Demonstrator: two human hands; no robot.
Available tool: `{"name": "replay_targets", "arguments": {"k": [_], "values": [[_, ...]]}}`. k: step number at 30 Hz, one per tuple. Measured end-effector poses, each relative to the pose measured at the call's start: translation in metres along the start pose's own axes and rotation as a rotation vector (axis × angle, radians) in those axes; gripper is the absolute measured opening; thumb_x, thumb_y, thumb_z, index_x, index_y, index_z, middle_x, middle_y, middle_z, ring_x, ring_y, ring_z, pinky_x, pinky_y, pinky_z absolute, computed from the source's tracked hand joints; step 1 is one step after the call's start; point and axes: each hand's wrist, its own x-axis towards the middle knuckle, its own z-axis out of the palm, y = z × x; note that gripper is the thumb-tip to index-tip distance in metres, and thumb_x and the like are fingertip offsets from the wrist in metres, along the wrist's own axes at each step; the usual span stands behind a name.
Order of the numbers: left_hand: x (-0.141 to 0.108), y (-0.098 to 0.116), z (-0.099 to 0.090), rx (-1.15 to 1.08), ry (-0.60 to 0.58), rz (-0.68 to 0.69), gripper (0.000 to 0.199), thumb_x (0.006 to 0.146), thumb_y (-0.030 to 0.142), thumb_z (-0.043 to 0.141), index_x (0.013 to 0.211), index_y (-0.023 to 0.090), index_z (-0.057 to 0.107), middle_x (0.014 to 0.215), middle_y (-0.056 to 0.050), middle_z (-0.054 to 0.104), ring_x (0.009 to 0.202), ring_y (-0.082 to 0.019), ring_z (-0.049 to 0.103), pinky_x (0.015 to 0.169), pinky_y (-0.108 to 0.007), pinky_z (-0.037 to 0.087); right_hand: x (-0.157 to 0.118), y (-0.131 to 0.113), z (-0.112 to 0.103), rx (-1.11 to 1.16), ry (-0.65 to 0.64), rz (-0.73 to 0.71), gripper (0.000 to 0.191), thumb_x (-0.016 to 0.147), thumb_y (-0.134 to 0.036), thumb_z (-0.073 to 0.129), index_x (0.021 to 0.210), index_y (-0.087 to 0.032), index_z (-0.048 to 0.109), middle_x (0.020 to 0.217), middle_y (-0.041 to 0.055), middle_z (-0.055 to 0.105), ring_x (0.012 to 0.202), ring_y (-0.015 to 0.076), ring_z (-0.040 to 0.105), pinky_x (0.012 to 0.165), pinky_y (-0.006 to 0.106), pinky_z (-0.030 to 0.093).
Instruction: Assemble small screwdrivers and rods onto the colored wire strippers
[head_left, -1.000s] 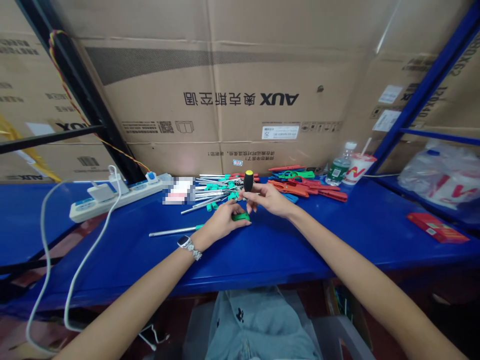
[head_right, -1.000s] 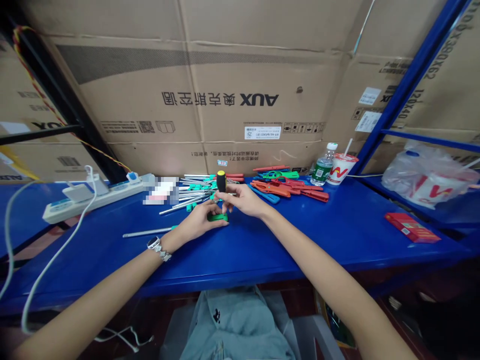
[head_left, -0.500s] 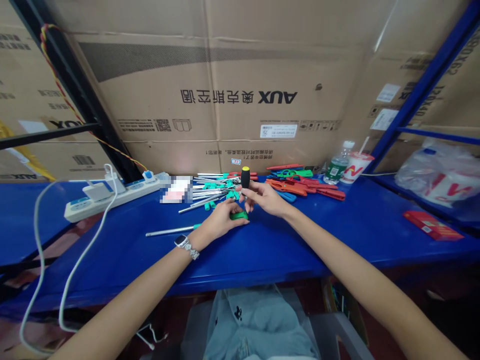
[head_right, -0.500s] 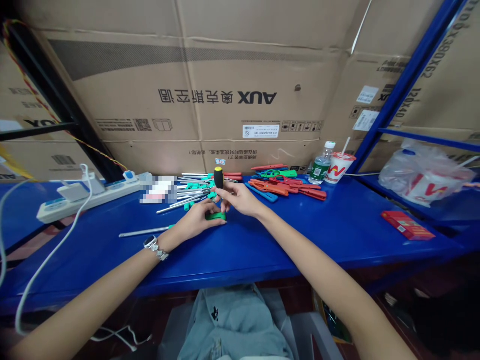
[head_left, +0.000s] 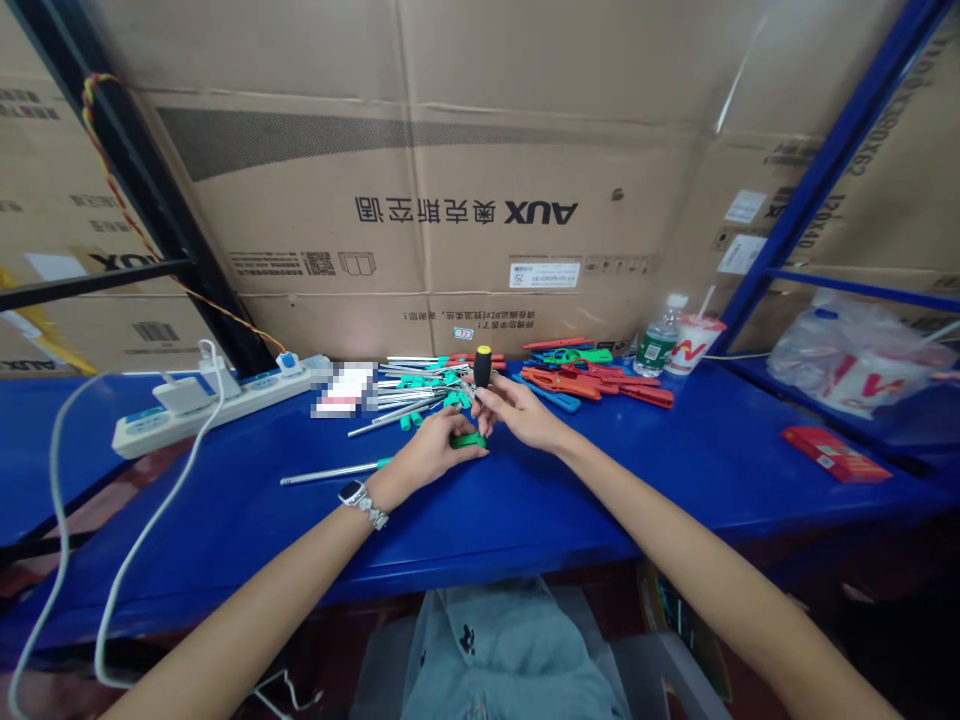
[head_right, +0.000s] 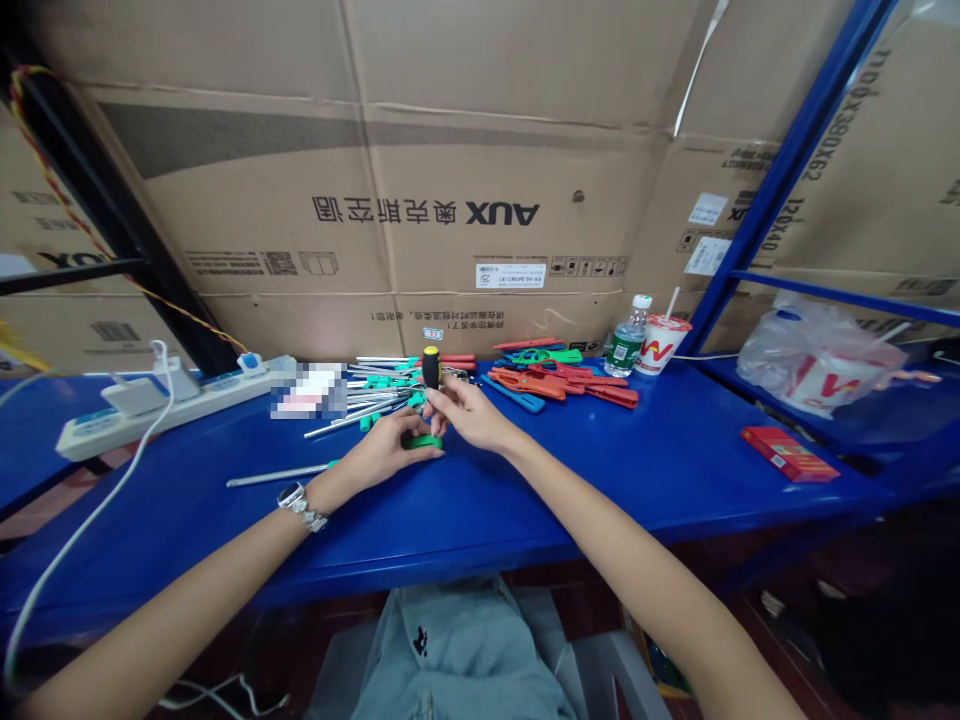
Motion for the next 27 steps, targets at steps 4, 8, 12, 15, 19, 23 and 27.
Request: {"name": "replay_targets", "arguments": {"k": [4, 8, 12, 15, 19, 23, 27], "values": [[0.001, 0.0, 0.001, -0.04, -0.018, -0.009, 0.019, 0.081, 0.034, 0.078, 0.085, 0.017, 0.068, 0.092, -0.005, 0.065, 0.08, -0.019, 0.062, 0.078, -0.034, 0.05, 0.005, 0.003, 0.003, -0.045, 0.027, 0.001, 0.044, 0.076, -0.058, 0.076, 0.084, -0.021, 0.053, 0.062, -0.0059, 0.06, 0.049, 0.0131, 0.061, 0.049, 0.027, 0.051], [0.001, -0.003, 0.002, -0.058, 0.005, 0.016, 0.019, 0.08, 0.032, 0.079, 0.087, 0.017, 0.068, 0.095, -0.005, 0.065, 0.081, -0.019, 0.062, 0.078, -0.034, 0.051, 0.018, 0.014, 0.015, -0.069, 0.208, 0.003, 0.057, 0.066, -0.054, 0.085, 0.076, -0.026, 0.036, 0.054, -0.0089, 0.058, 0.037, 0.0124, 0.052, 0.035, 0.025, 0.038], [0.001, -0.003, 0.001, -0.006, 0.013, 0.002, 0.024, 0.08, 0.038, 0.079, 0.088, 0.017, 0.07, 0.092, -0.005, 0.064, 0.078, -0.019, 0.062, 0.075, -0.035, 0.05, 0.016, 0.013, 0.014, -0.044, 0.233, 0.004, 0.05, 0.073, -0.054, 0.08, 0.089, -0.025, 0.043, 0.057, -0.0097, 0.059, 0.036, 0.01, 0.048, 0.034, 0.023, 0.036], [0.0, -0.001, 0.001, -0.001, 0.009, -0.008, 0.025, 0.08, 0.04, 0.078, 0.087, 0.018, 0.07, 0.089, -0.004, 0.064, 0.078, -0.02, 0.062, 0.074, -0.034, 0.05, 0.008, 0.004, 0.004, -0.002, 0.083, 0.015, 0.046, 0.081, -0.059, 0.07, 0.099, -0.022, 0.05, 0.069, -0.006, 0.063, 0.045, 0.0092, 0.056, 0.043, 0.023, 0.045], [0.0, 0.0, 0.001, -0.014, 0.02, -0.005, 0.024, 0.079, 0.038, 0.079, 0.081, 0.017, 0.066, 0.085, -0.003, 0.063, 0.074, -0.018, 0.06, 0.07, -0.032, 0.05, 0.007, -0.001, -0.001, -0.05, 0.039, 0.018, 0.047, 0.076, -0.058, 0.076, 0.092, -0.02, 0.054, 0.081, -0.0015, 0.066, 0.053, 0.0112, 0.064, 0.044, 0.023, 0.046], [0.001, -0.001, 0.002, -0.005, 0.029, -0.012, 0.025, 0.078, 0.037, 0.08, 0.08, 0.017, 0.065, 0.084, -0.003, 0.061, 0.074, -0.018, 0.06, 0.07, -0.032, 0.049, 0.015, 0.007, 0.009, -0.068, 0.22, -0.009, 0.054, 0.068, -0.054, 0.084, 0.083, -0.024, 0.041, 0.065, -0.0068, 0.062, 0.04, 0.0105, 0.054, 0.037, 0.024, 0.039], [0.001, -0.001, 0.001, -0.02, 0.014, -0.014, 0.025, 0.079, 0.037, 0.079, 0.086, 0.016, 0.067, 0.089, -0.004, 0.062, 0.078, -0.019, 0.061, 0.073, -0.033, 0.05, 0.014, 0.007, 0.01, -0.041, 0.192, -0.01, 0.051, 0.073, -0.054, 0.081, 0.092, -0.025, 0.043, 0.062, -0.0088, 0.061, 0.039, 0.0096, 0.051, 0.04, 0.023, 0.041]]}}
